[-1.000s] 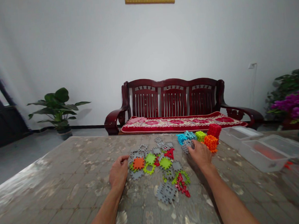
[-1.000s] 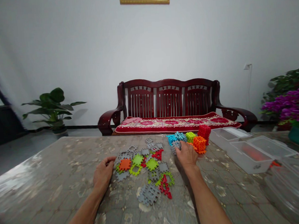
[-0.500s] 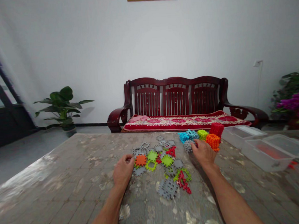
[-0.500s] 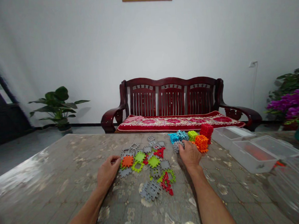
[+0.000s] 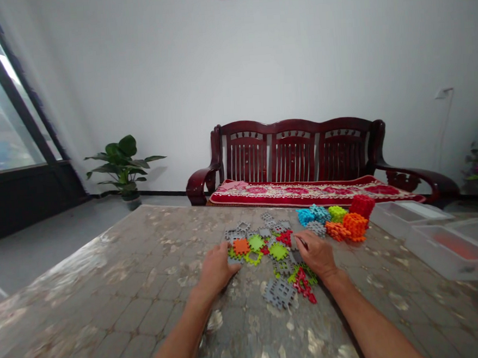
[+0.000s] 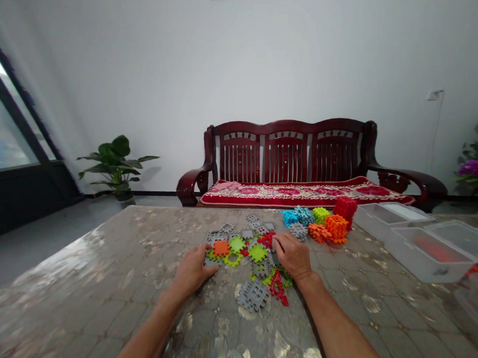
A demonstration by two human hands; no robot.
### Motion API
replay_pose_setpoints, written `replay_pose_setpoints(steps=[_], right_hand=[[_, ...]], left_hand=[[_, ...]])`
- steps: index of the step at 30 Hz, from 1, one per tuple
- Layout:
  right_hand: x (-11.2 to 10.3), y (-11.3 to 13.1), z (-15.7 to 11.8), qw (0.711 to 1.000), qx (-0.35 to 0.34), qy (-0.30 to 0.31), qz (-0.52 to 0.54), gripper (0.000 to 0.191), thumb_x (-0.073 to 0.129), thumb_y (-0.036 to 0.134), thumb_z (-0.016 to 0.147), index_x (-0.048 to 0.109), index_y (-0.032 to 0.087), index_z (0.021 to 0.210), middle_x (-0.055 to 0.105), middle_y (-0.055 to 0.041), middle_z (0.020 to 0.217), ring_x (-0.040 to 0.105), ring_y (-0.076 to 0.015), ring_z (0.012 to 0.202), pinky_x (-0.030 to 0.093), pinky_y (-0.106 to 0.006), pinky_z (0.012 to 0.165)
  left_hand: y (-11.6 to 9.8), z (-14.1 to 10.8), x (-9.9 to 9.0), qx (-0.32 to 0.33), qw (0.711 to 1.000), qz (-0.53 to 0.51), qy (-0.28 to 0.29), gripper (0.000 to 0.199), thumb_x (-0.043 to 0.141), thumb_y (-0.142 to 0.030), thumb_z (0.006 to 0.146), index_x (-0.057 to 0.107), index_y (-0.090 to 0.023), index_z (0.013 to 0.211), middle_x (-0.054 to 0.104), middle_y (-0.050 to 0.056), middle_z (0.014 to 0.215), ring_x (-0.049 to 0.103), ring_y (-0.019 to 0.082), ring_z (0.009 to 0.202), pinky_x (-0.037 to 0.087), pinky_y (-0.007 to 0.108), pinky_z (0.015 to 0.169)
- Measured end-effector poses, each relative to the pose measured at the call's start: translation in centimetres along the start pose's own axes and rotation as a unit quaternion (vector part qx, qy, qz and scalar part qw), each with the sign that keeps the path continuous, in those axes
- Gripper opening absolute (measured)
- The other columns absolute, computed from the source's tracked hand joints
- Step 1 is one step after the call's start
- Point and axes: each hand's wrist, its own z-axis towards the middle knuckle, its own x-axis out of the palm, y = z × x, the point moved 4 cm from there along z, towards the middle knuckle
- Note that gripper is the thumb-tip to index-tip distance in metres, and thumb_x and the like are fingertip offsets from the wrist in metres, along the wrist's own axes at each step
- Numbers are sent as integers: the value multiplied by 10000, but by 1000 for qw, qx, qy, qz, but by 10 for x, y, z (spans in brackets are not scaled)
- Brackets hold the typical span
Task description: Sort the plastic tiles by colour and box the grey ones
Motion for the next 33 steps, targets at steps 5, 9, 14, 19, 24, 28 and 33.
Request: replay_pose_setpoints(steps=[5, 9, 14, 19, 24, 28, 33], right_hand=[[1, -4, -2, 1000, -10, -25, 9, 317, 442, 290, 983, 749, 214, 997, 762, -67, 1036, 691, -176, 974, 479, -248, 883], [4, -8, -2, 997, -36, -68, 19, 303, 455, 289, 974, 750, 220, 960, 767, -67, 987, 702, -178, 913, 498, -254, 832], [7, -12, -4, 992, -63, -103, 33, 294, 460, 289, 977, 744, 218, 942, 769, -61, 949, 713, -176, 866, 507, -259, 801], [5, -11, -3, 992, -47, -99, 64, 278, 482, 300, 958, 749, 224, 934, 769, -59, 942, 715, -189, 857, 516, -277, 779], [3, 17, -3, 986, -28, -64, 155, 214, 557, 316, 922, 754, 235, 928, 763, -49, 938, 704, -187, 815, 537, -291, 767], [8, 55, -7, 978, -27, 5, 206, 251, 681, 301, 838, 728, 229, 1074, 746, -54, 1064, 674, -156, 706, 565, -298, 729], [9, 83, -12, 982, -60, 8, 181, 418, 758, 227, 751, 692, 218, 1164, 715, -87, 1203, 679, -241, 1088, 554, -372, 963]], left_hand=[[-7, 1, -6, 17, 999, 35, 14, 515, 674, -328, 814, 567, -159, 1289, 717, 161, 1186, 649, 299, 1148, 437, 335, 966], [-6, 3, -13, 17, 998, 23, 60, 435, 546, -401, 913, 564, -157, 1272, 762, 121, 992, 707, 279, 978, 467, 321, 820], [7, 11, -14, 27, 999, -36, 28, 330, 491, -282, 932, 640, -189, 1211, 767, 86, 940, 704, 235, 941, 463, 302, 807], [18, 19, 4, -59, 951, -301, 40, 389, 497, -247, 886, 653, -140, 1226, 613, -40, 571, 618, 142, 552, 427, 222, 553], [-9, 14, 27, -94, 830, -541, 99, 370, 702, -239, 750, 676, -133, 1104, 628, -53, 634, 532, 56, 468, 448, 160, 484], [-32, 3, 39, -136, 734, -659, 94, 470, 756, -115, 702, 614, -155, 1148, 640, -42, 714, 613, 68, 592, 587, 207, 667], [-52, -8, 47, -147, 662, -725, 120, 495, 751, -109, 751, 564, -176, 1204, 614, -53, 703, 602, 67, 586, 593, 214, 687]])
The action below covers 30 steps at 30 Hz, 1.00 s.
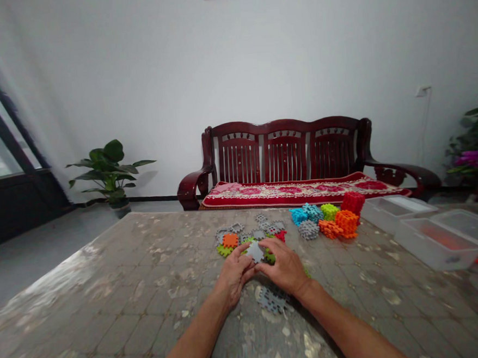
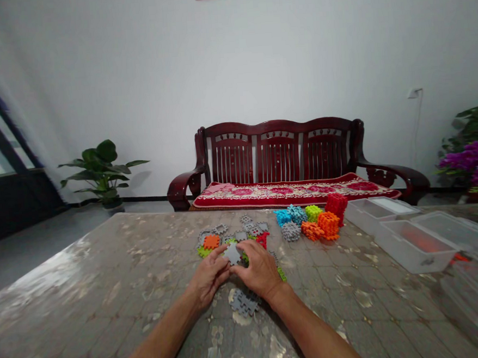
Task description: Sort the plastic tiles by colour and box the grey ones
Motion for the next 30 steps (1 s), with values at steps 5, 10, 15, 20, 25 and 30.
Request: replay_pose_setpoints(steps=[5, 10, 15, 20, 25, 30], right_hand=[[1, 1, 0, 999, -31, -7, -18, 425, 715, 144, 764, 696, 217, 1182, 711, -100, 1223, 659, -252, 1154, 539, -401, 1018], [0, -1, -1, 998, -58, -21, -17, 467, 698, 92, 753, 698, 223, 1201, 700, -100, 1230, 649, -253, 1160, 535, -414, 1034], [0, 0, -2, 997, -64, -36, -4, 464, 708, 114, 763, 697, 239, 1210, 697, -90, 1210, 648, -242, 1140, 544, -408, 1009], [-11, -7, 4, 994, -75, -67, -42, 362, 690, 167, 806, 710, 236, 1161, 715, -81, 1171, 653, -226, 1095, 525, -375, 990], [-53, -70, 13, 967, 72, -170, -177, 356, 658, 332, 848, 698, 180, 1166, 729, -118, 1143, 638, -279, 1053, 487, -427, 967], [-83, -130, 2, 922, 181, -222, -261, 441, 616, 434, 861, 690, 177, 1212, 739, -127, 1024, 632, -275, 944, 470, -386, 860]], left_hand=[[1, 0, 4, 2, 999, -37, 7, 571, 772, -119, 752, 534, -182, 1268, 688, -13, 837, 649, 74, 628, 587, 205, 678], [1, 2, 5, 5, 999, -35, 38, 622, 789, -183, 776, 512, -185, 1333, 729, 22, 886, 695, 100, 675, 589, 212, 688], [2, 3, 5, 4, 999, -32, 25, 606, 807, -180, 762, 539, -202, 1305, 736, 11, 917, 697, 81, 691, 581, 199, 740], [-1, 3, 9, 4, 999, -15, 38, 620, 803, -241, 771, 522, -210, 1324, 760, 56, 1018, 739, 128, 802, 579, 253, 825], [-22, 10, -11, 160, 976, 141, -47, 581, 702, -464, 803, 566, -183, 1292, 766, 87, 1050, 734, 170, 773, 570, 289, 736], [-39, 18, -38, 272, 911, 265, -158, 446, 613, -445, 795, 637, -174, 1148, 754, 52, 866, 718, 211, 764, 575, 355, 792]])
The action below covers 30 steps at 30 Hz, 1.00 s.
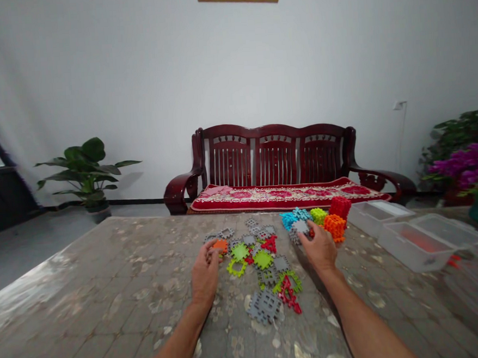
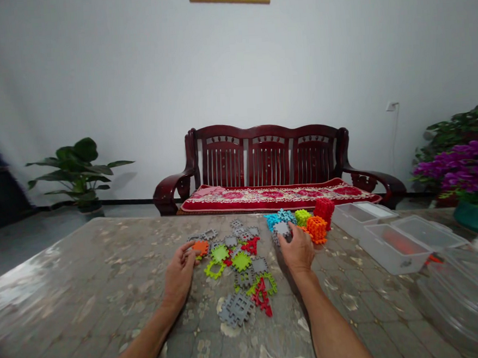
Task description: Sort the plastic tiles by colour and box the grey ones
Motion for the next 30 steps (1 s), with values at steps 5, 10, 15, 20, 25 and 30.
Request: replay_pose_setpoints(steps=[5, 10, 15, 20, 25, 30], right_hand=[[6, -11, 0, 999, 18, 14, -29, 435, 635, 431, 854, 700, 199, 1216, 746, -123, 1007, 646, -276, 928, 457, -372, 826], [8, -5, 1, 996, 44, 66, -43, 501, 654, 442, 847, 670, 182, 1276, 737, -159, 1092, 643, -317, 999, 452, -409, 856], [11, -6, -1, 997, 24, 67, -27, 484, 648, 432, 846, 673, 169, 1251, 722, -186, 1119, 627, -341, 1025, 446, -441, 874], [7, -4, -4, 1000, -1, 24, -9, 444, 612, 413, 868, 669, 166, 1233, 696, -173, 1190, 596, -326, 1093, 435, -448, 942], [-2, 15, -11, 995, -82, -9, 63, 328, 551, 341, 918, 689, 194, 1176, 710, -124, 1176, 594, -280, 1107, 429, -433, 1006], [1, 45, -30, 971, -183, 70, 134, 245, 522, 285, 936, 728, 218, 1050, 742, -82, 1055, 652, -231, 1019, 482, -380, 969]], left_hand=[[5, 5, -5, 4, 997, 79, 0, 385, 549, -381, 799, 668, -187, 1109, 762, 49, 841, 716, 223, 746, 566, 375, 796], [8, 7, -3, 2, 994, 110, 10, 400, 543, -378, 794, 680, -175, 1110, 765, 51, 821, 709, 228, 721, 551, 376, 779], [11, 9, -4, 2, 994, 106, 9, 372, 559, -367, 790, 689, -182, 1085, 766, 49, 819, 710, 225, 722, 543, 359, 769], [9, 7, -4, -11, 994, 105, 1, 345, 566, -336, 804, 691, -184, 1088, 763, 36, 813, 711, 214, 727, 545, 341, 775], [5, 5, -2, -19, 996, 84, 1, 232, 602, -291, 792, 717, -205, 974, 755, 13, 786, 701, 197, 715, 543, 321, 776], [8, 5, -5, 6, 993, 120, 7, 181, 604, -256, 787, 729, -209, 909, 761, 19, 795, 699, 212, 760, 526, 326, 799]])
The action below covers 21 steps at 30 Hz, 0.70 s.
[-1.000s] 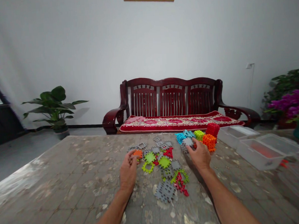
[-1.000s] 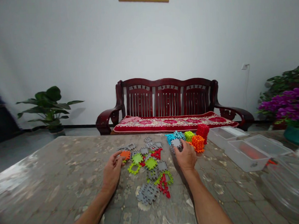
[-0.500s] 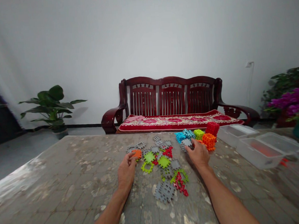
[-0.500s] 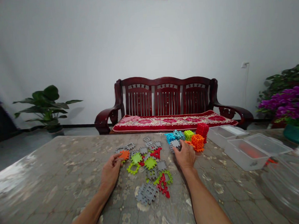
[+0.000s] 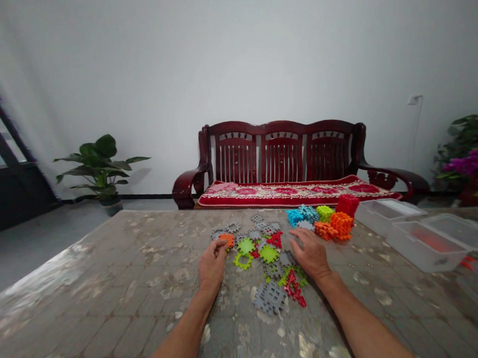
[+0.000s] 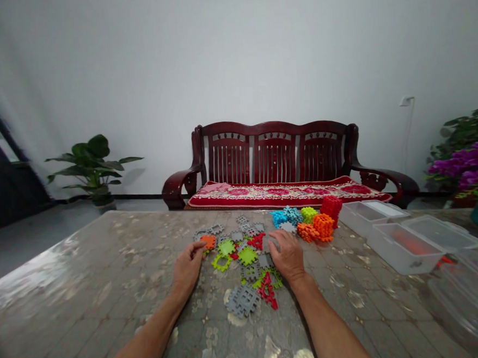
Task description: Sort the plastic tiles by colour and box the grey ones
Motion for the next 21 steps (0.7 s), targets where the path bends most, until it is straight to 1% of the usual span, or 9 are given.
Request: replay_pose_setpoints(steps=[2, 4, 7, 10, 13, 15, 17, 19, 21], right_hand=[[7, 10, -3, 999, -17, 40, 17, 238, 528, 274, 934, 731, 229, 1050, 746, -69, 1040, 661, -222, 1009, 496, -368, 955], [12, 17, -4, 997, -18, 69, 19, 250, 548, 272, 925, 727, 239, 1097, 745, -63, 1088, 658, -224, 1034, 497, -380, 966], [17, 23, -5, 995, -21, 101, 14, 299, 569, 280, 919, 713, 251, 1179, 723, -63, 1217, 630, -238, 1120, 477, -422, 1016], [17, 27, -5, 990, -38, 132, 19, 292, 565, 292, 936, 725, 269, 1178, 704, -54, 1277, 599, -235, 1183, 451, -437, 1048], [14, 32, -4, 986, -53, 155, 29, 240, 562, 299, 947, 765, 292, 1077, 725, -33, 1236, 589, -233, 1190, 434, -439, 1049], [12, 35, -3, 985, -55, 162, 36, 213, 571, 300, 943, 779, 295, 988, 746, -23, 1180, 591, -238, 1175, 430, -442, 1038], [11, 36, -3, 984, -53, 162, 44, 204, 580, 298, 939, 777, 281, 889, 759, -23, 1127, 602, -238, 1146, 433, -435, 1016], [11, 35, -3, 984, -51, 159, 56, 229, 578, 292, 939, 759, 258, 802, 768, -30, 1073, 618, -232, 1100, 440, -421, 988], [11, 33, -3, 985, -45, 150, 67, 250, 563, 284, 947, 750, 243, 786, 771, -37, 1022, 631, -224, 1049, 446, -409, 968]], left_hand=[[2, 0, -1, 11, 1000, 22, 7, 182, 580, -235, 804, 730, -214, 904, 770, 31, 838, 702, 223, 804, 522, 344, 830], [1, 0, -2, 29, 999, 44, 5, 197, 557, -207, 820, 734, -224, 905, 778, 45, 909, 704, 234, 886, 516, 370, 894], [-6, -4, 0, 101, 989, 109, 8, 272, 553, -156, 818, 745, -246, 990, 772, 58, 1068, 668, 243, 1070, 469, 406, 1030], [-13, -11, 12, 196, 959, 194, 66, 400, 584, -168, 824, 711, -254, 1193, 706, 71, 1295, 561, 261, 1283, 360, 447, 1164], [-13, -20, 25, 244, 928, 243, 144, 502, 647, -248, 827, 647, -276, 1329, 588, 76, 1476, 386, 312, 1456, 229, 516, 1233], [-12, -24, 31, 252, 912, 267, 182, 483, 663, -291, 837, 649, -313, 1319, 557, 65, 1510, 336, 339, 1486, 187, 559, 1235], [-12, -27, 33, 252, 903, 288, 195, 406, 653, -299, 850, 677, -317, 1255, 566, 68, 1499, 352, 353, 1474, 188, 583, 1223], [-14, -27, 31, 254, 899, 306, 183, 334, 650, -283, 844, 700, -285, 1175, 587, 87, 1467, 369, 365, 1458, 202, 596, 1210], [-18, -28, 29, 263, 895, 321, 163, 270, 661, -275, 826, 710, -255, 1090, 630, 102, 1391, 393, 368, 1434, 202, 598, 1206]])
